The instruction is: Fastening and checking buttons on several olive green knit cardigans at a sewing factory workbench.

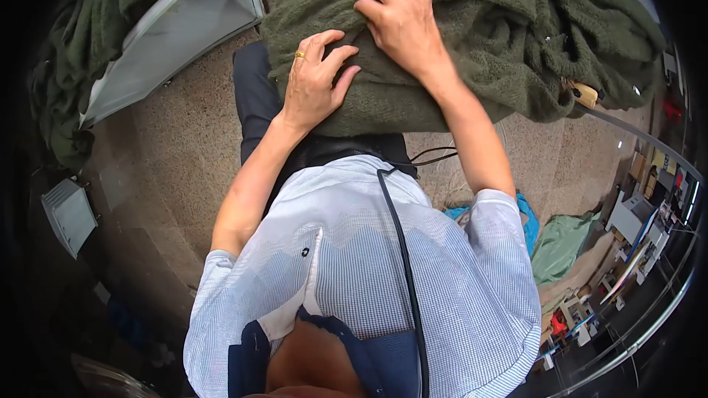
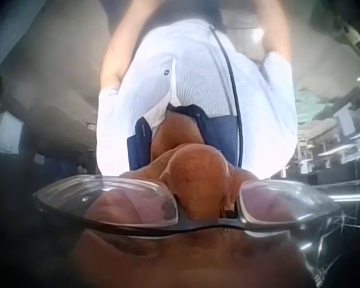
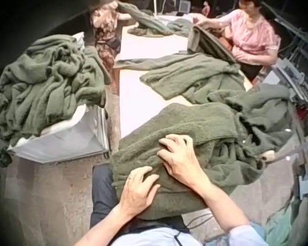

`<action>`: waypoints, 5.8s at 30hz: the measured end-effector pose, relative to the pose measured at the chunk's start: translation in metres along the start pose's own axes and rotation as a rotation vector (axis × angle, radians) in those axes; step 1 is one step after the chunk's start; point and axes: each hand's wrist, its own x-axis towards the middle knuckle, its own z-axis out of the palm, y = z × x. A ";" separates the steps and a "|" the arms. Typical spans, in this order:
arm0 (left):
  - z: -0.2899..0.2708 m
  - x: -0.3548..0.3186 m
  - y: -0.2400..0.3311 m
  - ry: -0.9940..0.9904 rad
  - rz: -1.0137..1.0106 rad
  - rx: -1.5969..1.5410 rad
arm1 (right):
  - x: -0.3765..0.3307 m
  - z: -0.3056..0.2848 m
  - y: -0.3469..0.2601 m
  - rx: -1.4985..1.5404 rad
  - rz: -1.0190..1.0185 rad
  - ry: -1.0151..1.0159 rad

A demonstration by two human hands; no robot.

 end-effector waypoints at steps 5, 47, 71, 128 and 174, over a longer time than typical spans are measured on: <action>-0.004 0.000 -0.011 0.030 -0.032 -0.090 | 0.034 -0.057 0.021 0.432 0.099 -0.315; 0.001 -0.002 0.001 0.137 -0.125 -0.344 | -0.046 -0.034 -0.044 0.646 0.811 -0.262; 0.009 0.003 -0.004 -0.028 -0.140 -0.378 | -0.056 -0.040 -0.049 0.733 0.712 -0.295; 0.019 -0.002 0.001 0.012 -0.006 -0.088 | -0.026 -0.021 -0.032 0.190 0.138 -0.113; 0.004 0.002 0.001 0.128 0.120 -0.193 | -0.046 -0.013 -0.023 1.303 0.896 -0.349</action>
